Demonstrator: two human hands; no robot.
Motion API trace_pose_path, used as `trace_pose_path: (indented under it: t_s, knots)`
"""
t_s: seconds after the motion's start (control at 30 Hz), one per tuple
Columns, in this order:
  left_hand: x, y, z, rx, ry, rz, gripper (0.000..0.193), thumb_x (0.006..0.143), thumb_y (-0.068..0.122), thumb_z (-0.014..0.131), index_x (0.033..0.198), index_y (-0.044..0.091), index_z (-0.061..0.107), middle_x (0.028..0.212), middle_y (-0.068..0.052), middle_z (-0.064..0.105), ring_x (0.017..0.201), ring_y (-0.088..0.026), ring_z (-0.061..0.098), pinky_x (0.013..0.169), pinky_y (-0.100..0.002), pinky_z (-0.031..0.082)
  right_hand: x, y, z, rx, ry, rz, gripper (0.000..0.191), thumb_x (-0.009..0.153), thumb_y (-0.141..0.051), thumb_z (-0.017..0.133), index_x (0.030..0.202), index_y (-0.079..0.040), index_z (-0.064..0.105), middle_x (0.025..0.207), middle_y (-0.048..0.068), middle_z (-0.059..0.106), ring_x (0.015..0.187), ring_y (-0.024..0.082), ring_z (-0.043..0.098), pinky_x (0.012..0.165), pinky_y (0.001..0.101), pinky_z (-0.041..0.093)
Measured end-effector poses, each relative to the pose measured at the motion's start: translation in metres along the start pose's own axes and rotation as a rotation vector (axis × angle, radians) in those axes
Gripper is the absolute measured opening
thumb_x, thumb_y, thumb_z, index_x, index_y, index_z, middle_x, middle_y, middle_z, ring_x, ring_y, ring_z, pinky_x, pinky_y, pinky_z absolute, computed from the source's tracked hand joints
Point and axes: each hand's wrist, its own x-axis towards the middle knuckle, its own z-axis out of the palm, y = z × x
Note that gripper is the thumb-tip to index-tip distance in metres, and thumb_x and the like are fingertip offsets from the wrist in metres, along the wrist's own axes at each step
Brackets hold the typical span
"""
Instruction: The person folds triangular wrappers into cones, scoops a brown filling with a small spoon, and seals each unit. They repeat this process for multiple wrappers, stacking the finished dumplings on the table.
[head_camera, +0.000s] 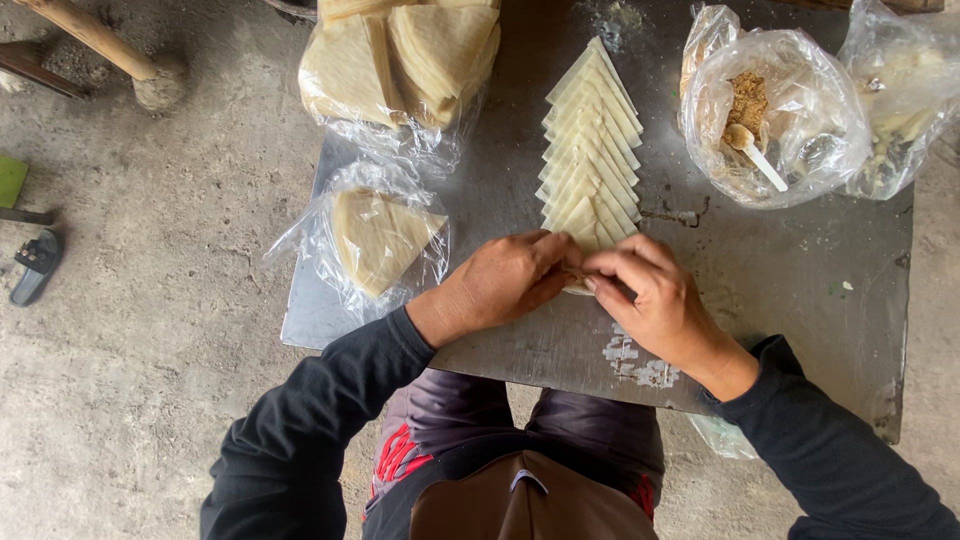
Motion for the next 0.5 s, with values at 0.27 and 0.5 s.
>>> trace_pose_path:
  t_s: [0.27,0.5]
  knots:
    - [0.003,0.004,-0.002,-0.031,0.024,-0.075,0.02,0.09,0.017,0.073,0.102,0.007,0.06,0.091,-0.01,0.066,0.076,-0.026,0.071,0.068,-0.037,0.058,0.0,-0.017,-0.011,-0.278,0.002,-0.245,0.017,0.087,-0.017,0.075,0.102,-0.009,0.07,0.095,0.001,0.063,0.092,0.019,0.061,0.089,0.0388,0.041]
    - [0.0,0.002,-0.004,0.072,-0.02,0.063,0.019,0.091,0.021,0.074,0.1,0.006,0.066,0.089,-0.01,0.065,0.08,-0.028,0.069,0.069,-0.04,0.057,0.0,-0.019,-0.007,-0.204,0.016,-0.148,0.009,0.093,-0.017,0.072,0.099,-0.011,0.067,0.096,0.004,0.059,0.097,0.02,0.058,0.097,0.0369,0.04]
